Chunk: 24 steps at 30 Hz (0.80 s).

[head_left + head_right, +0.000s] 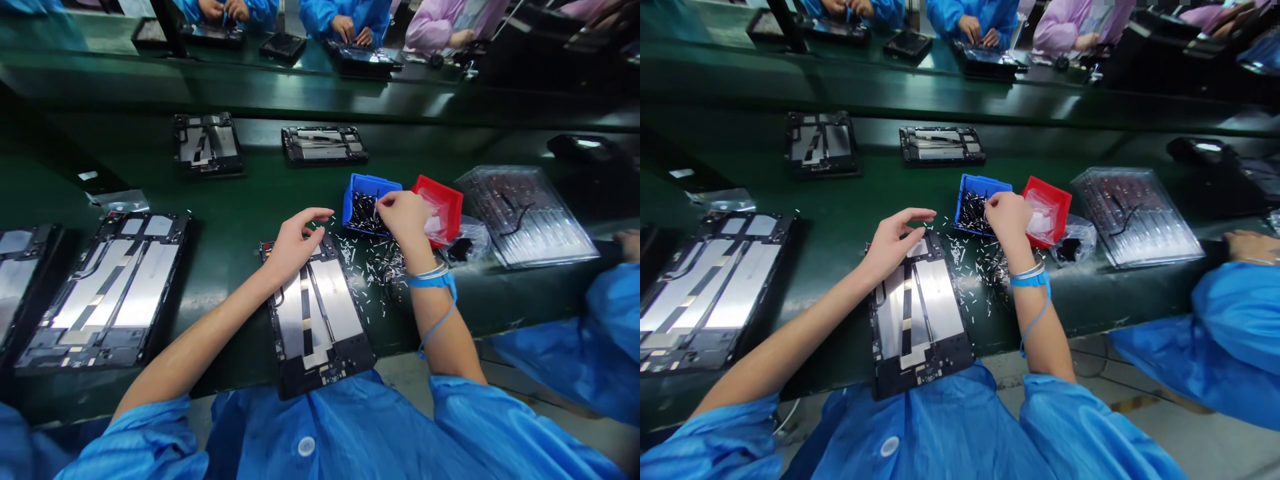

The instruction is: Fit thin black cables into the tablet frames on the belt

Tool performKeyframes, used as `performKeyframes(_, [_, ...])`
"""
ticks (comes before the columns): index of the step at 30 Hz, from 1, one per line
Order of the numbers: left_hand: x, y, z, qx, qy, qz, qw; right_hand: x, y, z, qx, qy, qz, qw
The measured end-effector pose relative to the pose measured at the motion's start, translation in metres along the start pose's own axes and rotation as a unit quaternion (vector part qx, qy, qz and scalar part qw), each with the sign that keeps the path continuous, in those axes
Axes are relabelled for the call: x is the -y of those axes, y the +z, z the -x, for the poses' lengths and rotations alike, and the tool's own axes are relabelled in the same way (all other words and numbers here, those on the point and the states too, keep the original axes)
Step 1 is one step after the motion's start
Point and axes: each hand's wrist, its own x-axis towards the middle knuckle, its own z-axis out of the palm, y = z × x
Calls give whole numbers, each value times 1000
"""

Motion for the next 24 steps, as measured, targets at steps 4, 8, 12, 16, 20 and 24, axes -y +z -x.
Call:
performKeyframes(4, [-1, -2, 0, 3, 5, 1, 1000, 10, -4, -12, -13, -22, -146, 989])
performKeyframes(8, [-5, -3, 2, -11, 11, 6, 1000, 25, -9, -2, 22, 32, -239, 970])
performKeyframes(12, [-11, 1, 7, -10, 24, 35, 999, 48, -19, 34, 84, 35, -349, 933])
performKeyframes(16, [-20, 7, 12, 51, -31, 144, 988, 72, -26, 68, 158, 7, -361, 919])
performKeyframes(20, [-27, 9, 15, 64, -97, 180, 977, 83, -28, 86, 46, -57, -268, 961])
performKeyframes(24, [-31, 11, 17, 61, -81, 170, 980, 84, -33, 96, -28, -213, -127, 968])
